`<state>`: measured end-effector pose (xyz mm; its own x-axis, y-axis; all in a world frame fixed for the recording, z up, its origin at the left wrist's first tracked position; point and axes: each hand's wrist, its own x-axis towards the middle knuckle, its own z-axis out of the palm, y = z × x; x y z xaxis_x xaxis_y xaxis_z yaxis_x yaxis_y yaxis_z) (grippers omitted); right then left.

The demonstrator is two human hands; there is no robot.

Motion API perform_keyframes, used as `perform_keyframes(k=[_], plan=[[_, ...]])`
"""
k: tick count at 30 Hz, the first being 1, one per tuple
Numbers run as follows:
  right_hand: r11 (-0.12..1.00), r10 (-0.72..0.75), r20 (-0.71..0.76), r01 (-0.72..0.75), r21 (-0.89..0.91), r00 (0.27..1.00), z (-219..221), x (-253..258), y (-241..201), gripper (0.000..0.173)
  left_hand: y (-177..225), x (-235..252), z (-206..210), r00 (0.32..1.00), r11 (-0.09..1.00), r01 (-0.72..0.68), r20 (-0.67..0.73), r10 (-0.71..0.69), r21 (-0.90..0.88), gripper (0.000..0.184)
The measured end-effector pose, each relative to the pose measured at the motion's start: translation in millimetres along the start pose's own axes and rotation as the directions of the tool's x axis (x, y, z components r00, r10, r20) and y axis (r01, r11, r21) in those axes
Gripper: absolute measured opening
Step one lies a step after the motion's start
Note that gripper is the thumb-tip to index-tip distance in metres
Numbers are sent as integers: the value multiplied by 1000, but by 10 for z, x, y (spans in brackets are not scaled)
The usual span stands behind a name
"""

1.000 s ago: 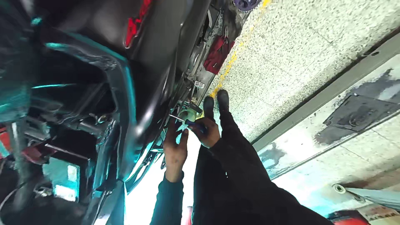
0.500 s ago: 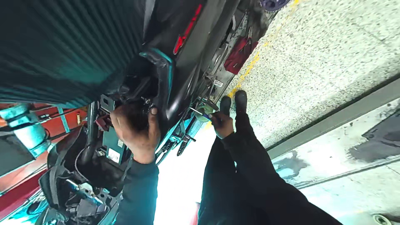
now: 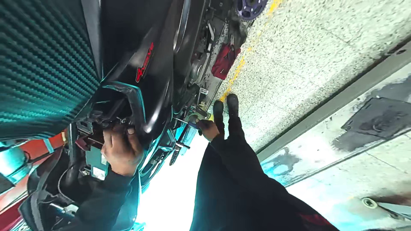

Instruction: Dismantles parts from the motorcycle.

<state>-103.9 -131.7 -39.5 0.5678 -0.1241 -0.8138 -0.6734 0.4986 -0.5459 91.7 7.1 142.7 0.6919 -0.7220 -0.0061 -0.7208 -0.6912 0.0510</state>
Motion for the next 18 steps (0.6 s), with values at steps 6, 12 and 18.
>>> perform_keyframes(k=[6,12,18], plan=[[965,-246,-39,241,-102,968,-1,7,150,48,36,16,-45,997,999,16,73,-18,32,45],[995,74,149,-82,52,986,68,9,67,47,98,26,-37,995,995,31,91,-40,94,46],[981,-178,-11,177,-76,984,3,27,98,47,112,21,-15,998,994,35,38,-39,103,45]])
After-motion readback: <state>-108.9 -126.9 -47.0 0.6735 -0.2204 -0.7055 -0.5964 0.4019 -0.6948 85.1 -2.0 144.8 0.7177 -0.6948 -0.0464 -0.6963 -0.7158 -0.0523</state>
